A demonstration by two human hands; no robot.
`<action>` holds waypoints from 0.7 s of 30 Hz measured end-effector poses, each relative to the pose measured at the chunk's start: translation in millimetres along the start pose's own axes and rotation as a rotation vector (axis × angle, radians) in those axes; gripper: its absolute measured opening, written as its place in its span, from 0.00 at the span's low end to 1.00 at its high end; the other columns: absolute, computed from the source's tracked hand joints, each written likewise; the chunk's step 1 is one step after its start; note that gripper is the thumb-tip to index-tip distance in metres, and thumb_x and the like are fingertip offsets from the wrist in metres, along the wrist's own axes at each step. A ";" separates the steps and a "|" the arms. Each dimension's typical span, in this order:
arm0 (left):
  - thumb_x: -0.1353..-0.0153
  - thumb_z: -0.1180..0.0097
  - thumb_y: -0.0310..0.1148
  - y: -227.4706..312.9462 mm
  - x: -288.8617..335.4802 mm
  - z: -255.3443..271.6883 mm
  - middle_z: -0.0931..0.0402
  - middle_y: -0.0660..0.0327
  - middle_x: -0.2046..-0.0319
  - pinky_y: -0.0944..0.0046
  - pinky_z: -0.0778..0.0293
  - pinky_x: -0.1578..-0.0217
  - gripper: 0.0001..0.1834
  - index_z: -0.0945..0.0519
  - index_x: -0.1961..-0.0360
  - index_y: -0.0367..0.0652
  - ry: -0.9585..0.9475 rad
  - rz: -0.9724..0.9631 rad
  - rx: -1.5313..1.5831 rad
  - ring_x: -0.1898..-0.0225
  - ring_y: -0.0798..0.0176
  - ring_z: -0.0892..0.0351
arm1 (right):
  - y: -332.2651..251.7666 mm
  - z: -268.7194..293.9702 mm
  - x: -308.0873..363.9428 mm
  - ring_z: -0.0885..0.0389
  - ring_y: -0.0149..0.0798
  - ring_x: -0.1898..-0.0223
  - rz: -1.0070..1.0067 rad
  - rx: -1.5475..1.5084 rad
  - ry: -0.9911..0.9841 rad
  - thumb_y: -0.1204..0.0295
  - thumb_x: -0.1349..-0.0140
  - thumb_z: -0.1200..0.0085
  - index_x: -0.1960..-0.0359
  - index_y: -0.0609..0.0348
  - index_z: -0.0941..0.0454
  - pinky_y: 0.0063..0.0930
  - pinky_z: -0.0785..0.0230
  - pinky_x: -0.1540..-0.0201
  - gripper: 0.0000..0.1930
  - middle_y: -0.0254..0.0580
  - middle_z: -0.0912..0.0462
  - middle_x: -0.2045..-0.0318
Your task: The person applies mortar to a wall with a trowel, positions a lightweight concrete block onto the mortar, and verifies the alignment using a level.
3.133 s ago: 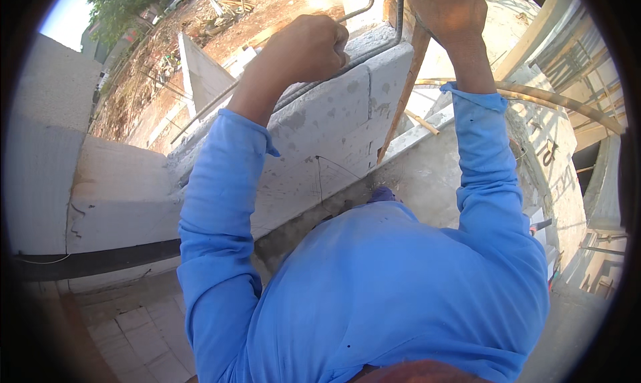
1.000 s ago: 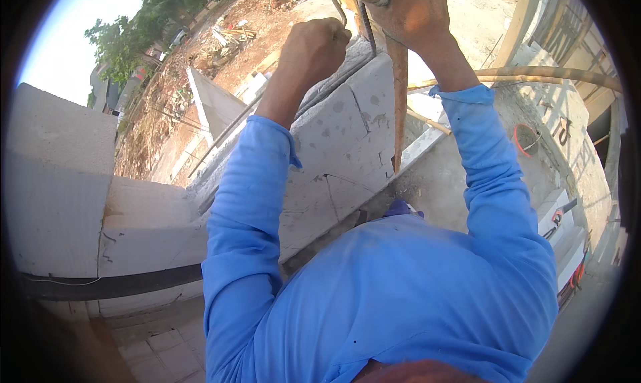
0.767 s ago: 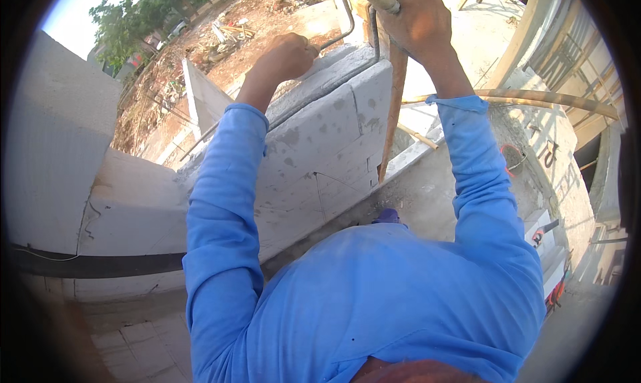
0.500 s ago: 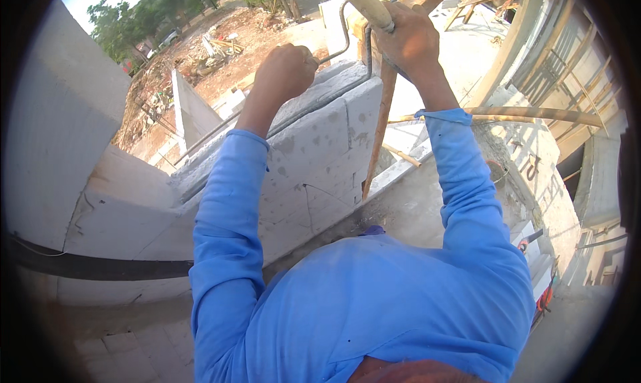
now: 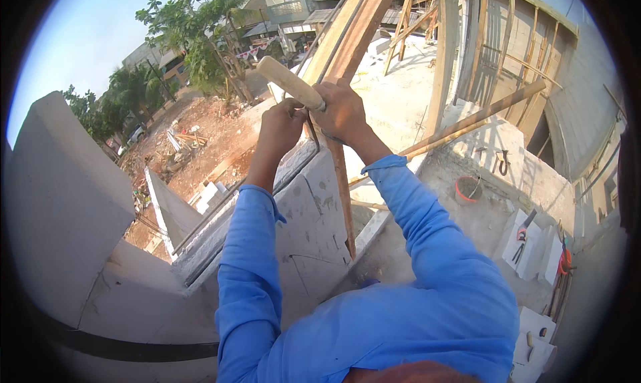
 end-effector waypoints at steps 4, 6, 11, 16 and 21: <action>0.42 0.45 0.31 9.3 -20.5 -7.0 0.18 0.44 0.63 0.53 0.25 0.56 0.16 0.19 0.54 0.37 -0.120 -0.091 0.009 0.58 0.46 0.18 | 7.9 0.1 1.9 0.25 0.50 0.61 -0.044 -0.118 -0.014 0.70 0.54 0.41 0.68 0.52 0.21 0.40 0.29 0.56 0.09 0.39 0.20 0.69; 0.43 0.44 0.29 -4.4 -24.4 -9.5 0.18 0.44 0.63 0.56 0.25 0.57 0.14 0.19 0.56 0.34 -0.202 -0.009 0.008 0.59 0.49 0.17 | 5.7 -2.9 2.9 0.23 0.52 0.63 -0.004 -0.138 0.032 0.71 0.53 0.41 0.67 0.53 0.20 0.41 0.29 0.59 0.09 0.41 0.19 0.69; 0.47 0.40 0.29 18.9 -21.4 -9.1 0.19 0.46 0.73 0.55 0.24 0.65 0.08 0.20 0.69 0.33 -0.049 -0.085 -0.045 0.70 0.49 0.18 | 13.5 10.0 7.7 0.21 0.52 0.66 -0.052 -0.326 0.055 0.70 0.44 0.45 0.63 0.55 0.20 0.43 0.29 0.62 0.08 0.45 0.19 0.70; 0.49 0.39 0.29 22.4 -28.5 -6.7 0.21 0.46 0.76 0.55 0.25 0.67 0.08 0.22 0.75 0.33 -0.073 -0.147 -0.137 0.72 0.48 0.19 | 66.7 13.2 -2.9 0.22 0.44 0.59 -0.330 -0.577 0.120 0.77 0.43 0.45 0.54 0.59 0.21 0.34 0.30 0.51 0.14 0.44 0.18 0.61; 0.50 0.40 0.30 19.8 -46.0 -9.0 0.22 0.46 0.79 0.55 0.26 0.70 0.10 0.19 0.75 0.32 -0.244 -0.113 -0.093 0.77 0.53 0.21 | 66.1 45.0 -60.3 0.44 0.51 0.38 -0.037 -0.010 0.207 0.68 0.50 0.37 0.53 0.61 0.25 0.41 0.46 0.35 0.22 0.47 0.33 0.48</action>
Point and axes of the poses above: each hand's wrist, its own x-axis away from the middle knuckle, its own z-axis out of the back of the hand, y = z × x, the point moved 8 cm from there along -x, towards the middle knuckle
